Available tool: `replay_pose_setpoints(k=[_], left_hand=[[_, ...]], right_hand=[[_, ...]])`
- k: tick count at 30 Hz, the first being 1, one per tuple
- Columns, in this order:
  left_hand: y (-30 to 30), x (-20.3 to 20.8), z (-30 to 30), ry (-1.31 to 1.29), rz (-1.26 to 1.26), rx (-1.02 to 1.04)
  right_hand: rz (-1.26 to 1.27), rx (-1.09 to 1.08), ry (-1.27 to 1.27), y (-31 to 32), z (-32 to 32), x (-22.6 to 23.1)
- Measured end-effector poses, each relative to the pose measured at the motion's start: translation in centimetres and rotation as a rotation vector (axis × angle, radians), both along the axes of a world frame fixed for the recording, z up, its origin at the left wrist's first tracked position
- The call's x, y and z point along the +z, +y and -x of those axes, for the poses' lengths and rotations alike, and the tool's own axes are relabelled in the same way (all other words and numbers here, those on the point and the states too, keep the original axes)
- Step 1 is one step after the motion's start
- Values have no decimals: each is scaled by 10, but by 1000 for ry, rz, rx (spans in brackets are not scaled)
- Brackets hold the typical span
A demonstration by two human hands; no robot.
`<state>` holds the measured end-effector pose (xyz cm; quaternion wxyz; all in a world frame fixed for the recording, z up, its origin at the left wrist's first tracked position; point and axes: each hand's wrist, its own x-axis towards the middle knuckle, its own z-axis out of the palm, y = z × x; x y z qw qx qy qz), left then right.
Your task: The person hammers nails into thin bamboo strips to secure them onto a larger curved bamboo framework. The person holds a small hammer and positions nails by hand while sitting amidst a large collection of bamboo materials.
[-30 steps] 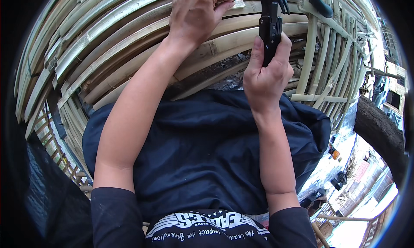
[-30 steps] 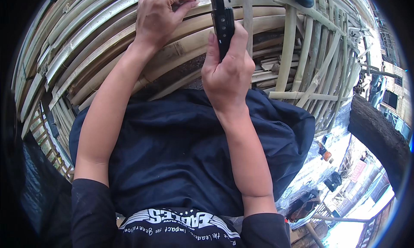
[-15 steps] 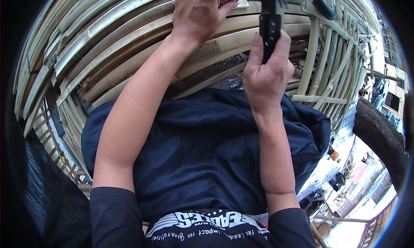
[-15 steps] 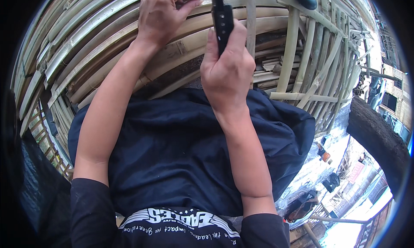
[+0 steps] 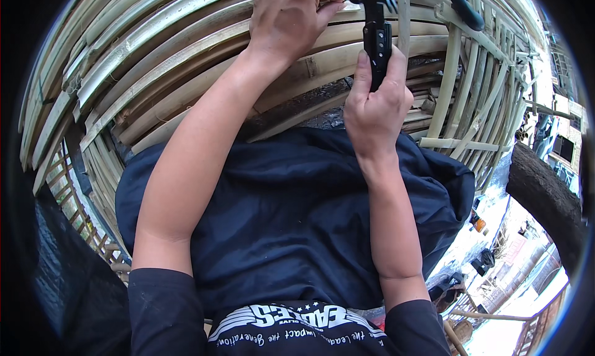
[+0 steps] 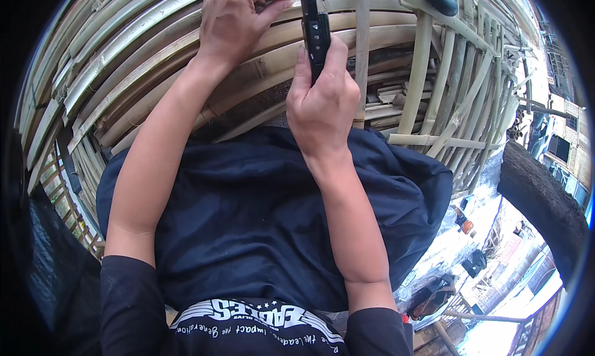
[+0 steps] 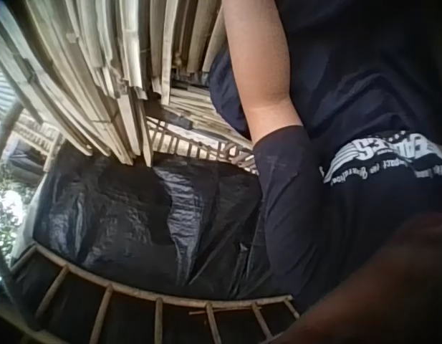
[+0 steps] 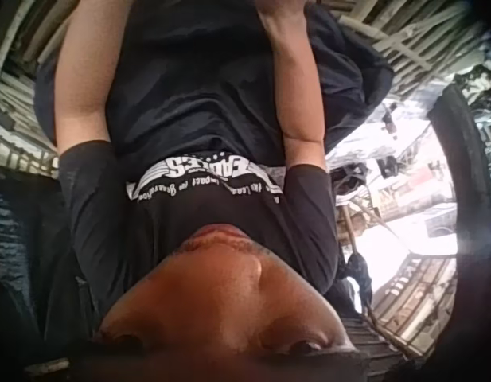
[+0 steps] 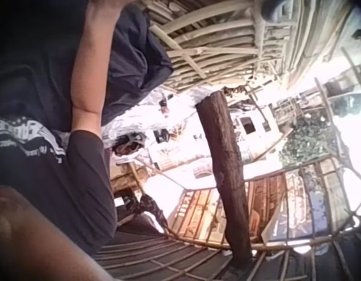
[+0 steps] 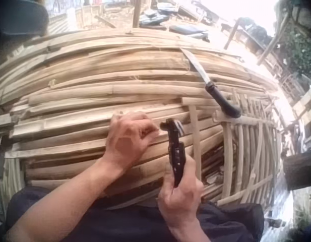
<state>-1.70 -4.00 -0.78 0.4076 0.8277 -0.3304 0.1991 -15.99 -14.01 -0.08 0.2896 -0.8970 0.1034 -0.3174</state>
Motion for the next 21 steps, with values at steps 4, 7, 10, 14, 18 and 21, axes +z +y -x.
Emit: replay_pose_setpoints(k=[4,7,10,14,18,21], left_hand=[[2,-7,2,77,-28,2],[-1,-2,0,61,-22,3],[1,-3,5,90,-32,0],[0,-3,1,42,-9,7],[1,-1,-1,33,7,-21],[1,-1,1,45,-48,11]], right_hand=[[-108,-10,36,5,5,14],[-76,-24,58,3,3,12],[-77,-42,-62,6,6,13],[-110,-8,136,6,5,10],[-52,-10,180,5,5,18],[-65,-30,-2,7,10,6]])
